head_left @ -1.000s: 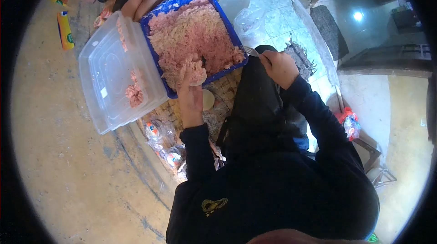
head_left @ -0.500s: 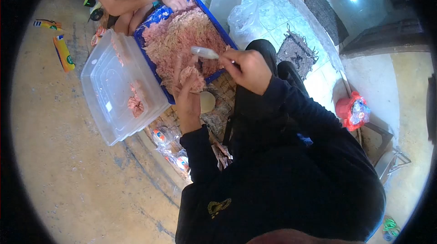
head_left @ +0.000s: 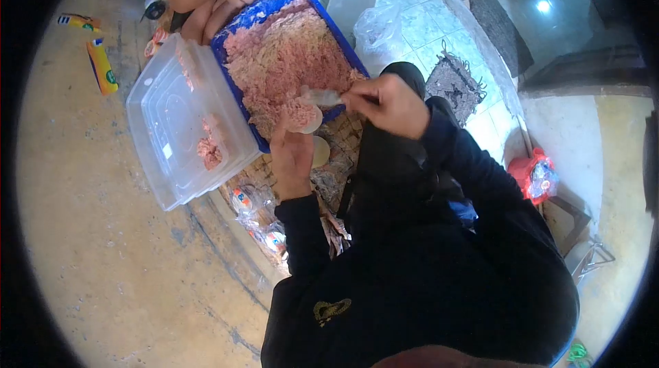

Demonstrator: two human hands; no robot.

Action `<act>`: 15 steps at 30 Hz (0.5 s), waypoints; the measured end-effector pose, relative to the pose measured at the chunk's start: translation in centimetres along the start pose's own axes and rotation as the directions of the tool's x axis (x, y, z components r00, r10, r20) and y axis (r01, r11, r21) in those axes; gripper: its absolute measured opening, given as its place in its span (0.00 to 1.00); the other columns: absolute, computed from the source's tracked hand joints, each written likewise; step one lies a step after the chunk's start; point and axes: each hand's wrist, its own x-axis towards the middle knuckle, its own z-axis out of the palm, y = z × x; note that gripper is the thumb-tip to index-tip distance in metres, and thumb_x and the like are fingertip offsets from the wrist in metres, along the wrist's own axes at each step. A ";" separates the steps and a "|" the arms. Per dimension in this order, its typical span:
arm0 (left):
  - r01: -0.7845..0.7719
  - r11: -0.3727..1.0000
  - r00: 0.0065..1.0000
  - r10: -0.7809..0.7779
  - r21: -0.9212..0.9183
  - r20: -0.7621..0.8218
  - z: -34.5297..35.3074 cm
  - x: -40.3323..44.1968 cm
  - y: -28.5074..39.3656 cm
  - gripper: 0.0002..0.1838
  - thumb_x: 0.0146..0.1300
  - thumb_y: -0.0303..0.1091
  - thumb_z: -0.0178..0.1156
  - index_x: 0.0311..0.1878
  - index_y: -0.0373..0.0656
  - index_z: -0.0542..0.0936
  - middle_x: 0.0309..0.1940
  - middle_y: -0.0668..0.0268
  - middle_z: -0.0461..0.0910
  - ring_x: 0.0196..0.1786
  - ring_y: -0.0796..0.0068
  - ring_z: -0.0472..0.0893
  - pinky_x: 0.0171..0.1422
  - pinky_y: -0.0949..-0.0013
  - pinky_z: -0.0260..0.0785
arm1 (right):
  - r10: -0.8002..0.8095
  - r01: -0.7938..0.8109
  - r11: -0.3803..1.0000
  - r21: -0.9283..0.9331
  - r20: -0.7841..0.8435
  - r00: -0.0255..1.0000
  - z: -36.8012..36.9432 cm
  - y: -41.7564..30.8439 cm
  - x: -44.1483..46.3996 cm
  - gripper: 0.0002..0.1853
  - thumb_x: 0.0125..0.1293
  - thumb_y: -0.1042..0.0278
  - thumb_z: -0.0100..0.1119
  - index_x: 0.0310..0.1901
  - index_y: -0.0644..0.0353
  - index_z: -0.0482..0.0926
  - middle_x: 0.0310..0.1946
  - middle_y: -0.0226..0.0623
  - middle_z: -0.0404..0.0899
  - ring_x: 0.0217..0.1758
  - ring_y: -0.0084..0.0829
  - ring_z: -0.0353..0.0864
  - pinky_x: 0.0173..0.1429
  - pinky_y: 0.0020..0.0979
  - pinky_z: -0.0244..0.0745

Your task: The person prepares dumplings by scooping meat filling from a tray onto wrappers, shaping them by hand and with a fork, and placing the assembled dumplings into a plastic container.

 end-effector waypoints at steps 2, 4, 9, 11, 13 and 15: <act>0.019 0.991 0.998 -0.012 -0.131 0.054 2.2 -0.5 -0.2 0.27 0.79 0.35 0.56 0.76 0.34 0.68 0.69 0.52 0.77 0.72 0.57 0.76 0.81 0.53 0.65 | -0.059 0.066 0.994 0.091 -0.077 0.995 2.6 0.8 -0.9 0.09 0.69 0.69 0.66 0.36 0.66 0.86 0.29 0.52 0.84 0.33 0.55 0.84 0.38 0.45 0.77; -0.015 0.980 0.986 0.047 -0.197 0.157 4.2 -1.0 -0.5 0.26 0.82 0.39 0.52 0.76 0.34 0.68 0.73 0.54 0.74 0.73 0.59 0.74 0.81 0.52 0.63 | 0.028 -0.024 0.998 0.060 -0.065 0.997 3.9 1.4 -1.5 0.09 0.69 0.69 0.66 0.34 0.67 0.86 0.30 0.53 0.84 0.33 0.54 0.84 0.38 0.45 0.77; -0.045 0.973 0.994 0.066 -0.226 0.084 1.9 -1.0 -0.9 0.26 0.83 0.38 0.50 0.77 0.36 0.67 0.74 0.55 0.72 0.77 0.57 0.70 0.85 0.51 0.58 | -0.027 0.026 0.990 -0.141 -0.006 1.000 3.1 0.8 -1.3 0.08 0.69 0.68 0.67 0.39 0.65 0.88 0.31 0.51 0.86 0.34 0.50 0.86 0.39 0.42 0.79; -0.055 0.970 0.992 0.080 -0.238 0.100 0.6 -0.8 -1.4 0.25 0.83 0.37 0.50 0.77 0.37 0.67 0.74 0.57 0.73 0.76 0.58 0.70 0.84 0.51 0.58 | 0.008 -0.003 0.980 -0.199 0.023 1.000 2.7 0.2 -1.3 0.08 0.68 0.67 0.68 0.38 0.65 0.88 0.32 0.52 0.85 0.36 0.54 0.85 0.39 0.46 0.79; -0.085 0.962 0.995 0.097 -0.259 0.035 0.9 -0.9 -1.5 0.24 0.83 0.35 0.50 0.76 0.38 0.67 0.73 0.58 0.73 0.74 0.61 0.71 0.83 0.52 0.60 | 0.036 -0.036 0.972 -0.233 -0.005 0.999 2.4 -1.3 -1.3 0.09 0.68 0.67 0.67 0.37 0.64 0.88 0.31 0.52 0.84 0.36 0.54 0.85 0.39 0.46 0.79; -0.062 0.954 0.993 0.088 -0.294 0.077 2.1 -1.2 -1.3 0.24 0.82 0.34 0.51 0.76 0.39 0.67 0.73 0.59 0.72 0.74 0.62 0.71 0.82 0.52 0.62 | 0.064 -0.070 0.963 -0.260 -0.032 0.997 2.8 -1.5 -1.3 0.09 0.68 0.66 0.67 0.37 0.64 0.87 0.30 0.52 0.84 0.36 0.54 0.85 0.39 0.46 0.79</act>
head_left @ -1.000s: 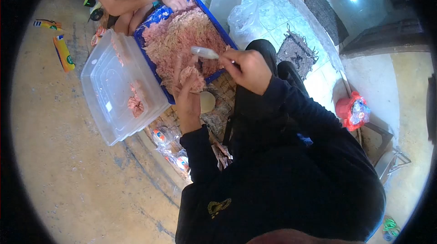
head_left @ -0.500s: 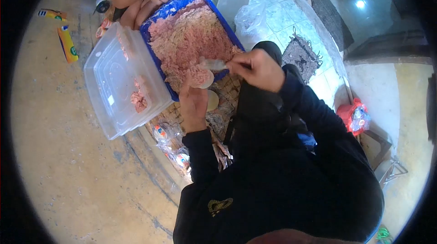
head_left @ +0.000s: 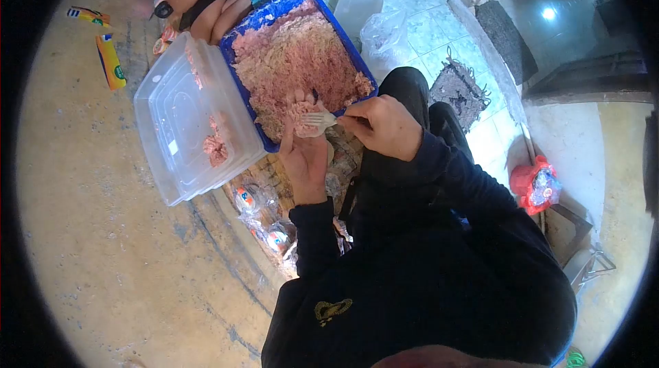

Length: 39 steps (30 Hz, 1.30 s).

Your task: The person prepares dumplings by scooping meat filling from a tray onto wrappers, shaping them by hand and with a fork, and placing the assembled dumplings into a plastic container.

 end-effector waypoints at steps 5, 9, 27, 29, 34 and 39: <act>0.018 1.000 0.991 -0.018 -0.005 0.130 0.6 -0.1 0.1 0.25 0.80 0.33 0.54 0.76 0.40 0.67 0.73 0.60 0.71 0.75 0.62 0.71 0.82 0.53 0.62 | -0.083 0.084 0.981 0.176 -0.013 0.996 2.6 1.4 -0.8 0.08 0.67 0.66 0.68 0.37 0.63 0.87 0.30 0.53 0.83 0.35 0.54 0.85 0.39 0.48 0.78; -0.044 0.986 0.996 0.032 0.159 0.079 -0.2 0.3 1.1 0.26 0.80 0.33 0.55 0.77 0.42 0.67 0.73 0.59 0.72 0.75 0.60 0.71 0.82 0.53 0.63 | -0.081 0.079 0.995 0.057 0.044 0.996 0.7 0.2 -0.9 0.08 0.67 0.67 0.68 0.37 0.64 0.87 0.29 0.52 0.83 0.35 0.54 0.84 0.39 0.47 0.78; 0.023 0.943 1.000 -0.016 0.331 -0.024 -1.0 0.2 2.6 0.30 0.80 0.41 0.57 0.78 0.40 0.66 0.70 0.55 0.75 0.71 0.55 0.76 0.80 0.51 0.64 | -0.100 0.105 0.993 -0.054 0.093 0.991 -0.9 -1.0 0.8 0.09 0.70 0.65 0.65 0.38 0.63 0.87 0.32 0.52 0.84 0.36 0.54 0.85 0.40 0.48 0.78; 0.032 0.909 0.999 -0.020 0.416 -0.032 0.4 -1.3 2.4 0.30 0.80 0.42 0.57 0.79 0.40 0.66 0.70 0.55 0.75 0.71 0.55 0.76 0.80 0.50 0.64 | -0.151 0.153 0.988 -0.018 0.056 0.987 0.1 -0.4 0.9 0.09 0.70 0.66 0.65 0.40 0.64 0.87 0.33 0.52 0.85 0.36 0.54 0.86 0.40 0.46 0.79; -0.136 0.889 0.950 -0.008 0.437 0.312 5.8 -1.4 4.4 0.50 0.62 0.46 0.75 0.82 0.41 0.60 0.72 0.53 0.72 0.72 0.54 0.75 0.77 0.53 0.70 | -0.193 0.204 0.956 0.211 -0.070 0.979 -2.4 -2.4 1.2 0.06 0.70 0.73 0.66 0.41 0.69 0.86 0.30 0.51 0.84 0.31 0.44 0.86 0.38 0.38 0.78; -0.410 0.025 0.905 0.132 0.912 0.404 3.0 0.1 6.1 0.50 0.52 0.30 0.80 0.78 0.41 0.66 0.60 0.56 0.82 0.64 0.61 0.82 0.69 0.61 0.75 | -0.124 0.142 0.898 0.417 -0.070 0.990 -3.9 -4.7 -0.3 0.08 0.70 0.72 0.67 0.34 0.69 0.83 0.28 0.57 0.80 0.31 0.55 0.83 0.33 0.44 0.74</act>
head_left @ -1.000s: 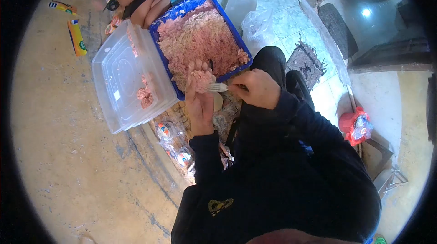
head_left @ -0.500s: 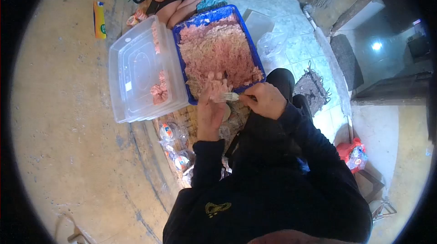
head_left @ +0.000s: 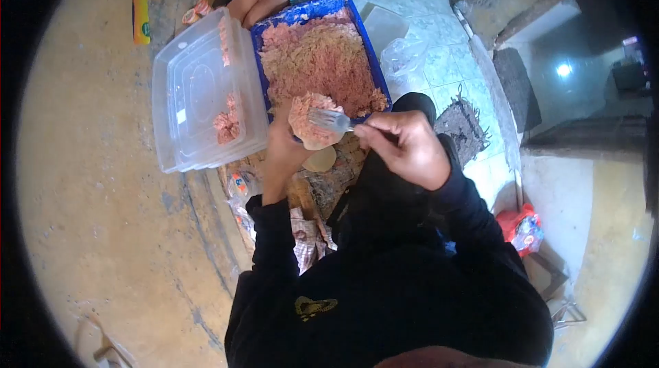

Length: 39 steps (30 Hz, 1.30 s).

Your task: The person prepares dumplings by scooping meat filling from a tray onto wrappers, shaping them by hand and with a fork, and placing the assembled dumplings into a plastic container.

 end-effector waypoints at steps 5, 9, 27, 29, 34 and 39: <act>0.197 0.969 0.980 -0.200 -0.148 -0.009 1.5 -3.0 -5.5 0.25 0.49 0.26 0.79 0.53 0.36 0.84 0.47 0.64 0.87 0.51 0.74 0.85 0.55 0.69 0.76 | -0.043 0.064 0.982 -0.180 0.120 0.992 0.2 4.2 -0.6 0.08 0.72 0.73 0.65 0.34 0.68 0.85 0.26 0.47 0.84 0.28 0.39 0.86 0.35 0.37 0.77; 0.328 0.848 0.944 -0.287 -0.417 0.160 0.0 -2.2 -3.1 0.24 0.50 0.25 0.79 0.53 0.35 0.85 0.45 0.65 0.88 0.48 0.77 0.85 0.52 0.70 0.76 | 0.077 -0.077 0.997 -0.007 0.179 0.981 -3.1 4.7 -1.6 0.09 0.74 0.72 0.63 0.36 0.68 0.84 0.29 0.45 0.85 0.33 0.38 0.87 0.42 0.35 0.79; 0.109 0.943 0.989 -0.070 -0.314 0.133 2.6 -1.6 2.1 0.25 0.52 0.23 0.81 0.55 0.33 0.84 0.50 0.56 0.87 0.47 0.70 0.88 0.50 0.71 0.81 | -0.014 0.011 1.000 0.024 0.110 0.994 2.3 5.9 -2.1 0.05 0.71 0.76 0.65 0.41 0.70 0.84 0.33 0.48 0.84 0.36 0.43 0.86 0.42 0.36 0.78; 0.192 0.901 0.973 -0.124 -0.389 0.192 1.9 -1.3 4.6 0.28 0.52 0.22 0.81 0.58 0.32 0.82 0.52 0.55 0.87 0.45 0.72 0.87 0.51 0.72 0.81 | -0.029 0.030 1.000 -0.008 0.071 0.997 2.1 5.0 -1.7 0.05 0.70 0.76 0.66 0.41 0.70 0.85 0.33 0.48 0.85 0.36 0.44 0.86 0.42 0.37 0.78; 0.613 0.491 0.776 -0.231 -0.619 0.586 -1.4 0.2 5.2 0.38 0.53 0.21 0.80 0.69 0.30 0.76 0.59 0.53 0.84 0.44 0.72 0.88 0.52 0.71 0.82 | -0.134 0.157 0.976 -0.150 0.152 0.979 0.9 3.8 -1.8 0.04 0.68 0.77 0.67 0.41 0.68 0.86 0.32 0.47 0.84 0.35 0.47 0.85 0.41 0.39 0.78; 0.449 0.693 0.891 -0.303 -0.564 0.338 -0.5 -1.4 1.1 0.27 0.55 0.22 0.79 0.58 0.31 0.82 0.51 0.51 0.88 0.45 0.72 0.89 0.51 0.69 0.82 | -0.081 0.093 0.964 -0.249 0.055 0.995 0.3 3.6 -1.6 0.03 0.69 0.77 0.66 0.38 0.68 0.85 0.32 0.47 0.84 0.35 0.45 0.85 0.42 0.38 0.78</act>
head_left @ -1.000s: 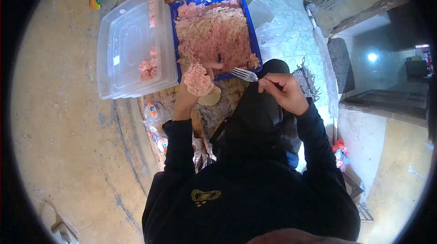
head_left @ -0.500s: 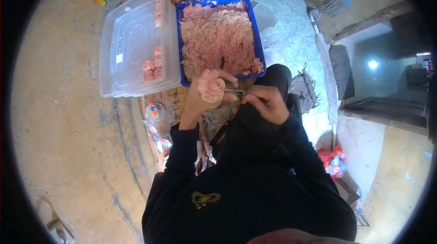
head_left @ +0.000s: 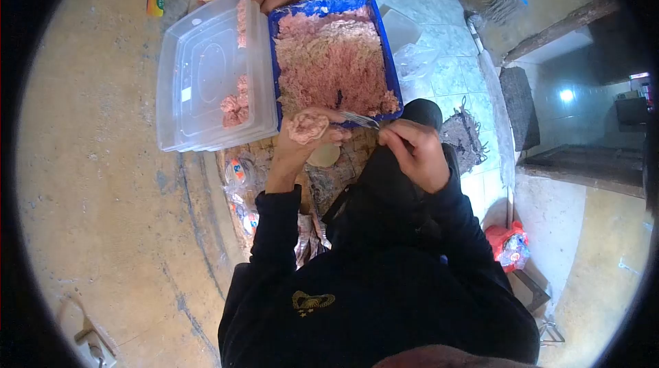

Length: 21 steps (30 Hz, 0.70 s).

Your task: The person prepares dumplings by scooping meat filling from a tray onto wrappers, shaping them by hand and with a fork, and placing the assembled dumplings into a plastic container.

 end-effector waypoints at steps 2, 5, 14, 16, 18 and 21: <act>-0.107 0.994 0.989 0.103 -0.034 -0.104 0.7 0.2 -0.2 0.23 0.53 0.21 0.79 0.53 0.32 0.84 0.49 0.51 0.89 0.46 0.72 0.88 0.51 0.69 0.82 | 0.045 -0.044 0.981 0.191 -0.001 0.999 0.9 0.0 -1.3 0.05 0.71 0.78 0.62 0.37 0.69 0.84 0.31 0.48 0.83 0.35 0.45 0.85 0.41 0.37 0.77; -0.332 0.895 0.939 0.344 0.297 0.013 2.9 0.4 -0.6 0.21 0.49 0.17 0.81 0.46 0.34 0.82 0.48 0.50 0.88 0.49 0.70 0.88 0.51 0.67 0.82 | 0.115 -0.125 0.949 0.289 0.054 0.992 2.4 -1.2 -1.1 0.04 0.70 0.78 0.63 0.38 0.69 0.84 0.32 0.48 0.82 0.35 0.47 0.85 0.40 0.37 0.76; 0.168 0.984 0.961 -0.149 -0.065 0.232 -0.1 0.6 1.3 0.42 0.52 0.27 0.82 0.71 0.33 0.76 0.55 0.48 0.85 0.54 0.69 0.86 0.55 0.67 0.81 | -0.059 0.059 0.996 -0.061 0.006 0.998 1.6 -0.4 -0.1 0.04 0.68 0.77 0.66 0.38 0.69 0.85 0.32 0.48 0.83 0.35 0.46 0.85 0.39 0.40 0.77; 0.074 0.991 0.993 -0.062 -0.114 0.101 -0.5 0.4 -0.1 0.35 0.52 0.27 0.81 0.64 0.33 0.79 0.53 0.49 0.86 0.53 0.70 0.86 0.54 0.68 0.81 | -0.067 0.061 0.987 -0.148 -0.035 0.997 1.4 -0.3 0.1 0.03 0.68 0.79 0.67 0.36 0.70 0.84 0.33 0.48 0.84 0.35 0.43 0.86 0.39 0.37 0.77; -0.022 0.986 0.999 0.015 -0.163 -0.046 -0.7 0.0 -0.7 0.29 0.52 0.27 0.81 0.57 0.32 0.82 0.52 0.50 0.86 0.53 0.71 0.86 0.53 0.68 0.81 | 0.052 -0.042 0.996 0.073 -0.141 0.989 0.9 -0.9 -0.6 0.04 0.68 0.77 0.66 0.42 0.69 0.85 0.34 0.49 0.84 0.35 0.49 0.85 0.40 0.41 0.79; -0.168 0.986 0.986 0.168 0.008 0.001 0.4 -0.1 -0.1 0.18 0.53 0.24 0.80 0.44 0.36 0.82 0.48 0.53 0.87 0.49 0.71 0.86 0.53 0.70 0.80 | 0.044 -0.029 0.976 0.216 -0.065 0.997 3.4 -1.8 -1.4 0.04 0.69 0.78 0.66 0.41 0.70 0.85 0.33 0.50 0.83 0.33 0.50 0.84 0.39 0.41 0.78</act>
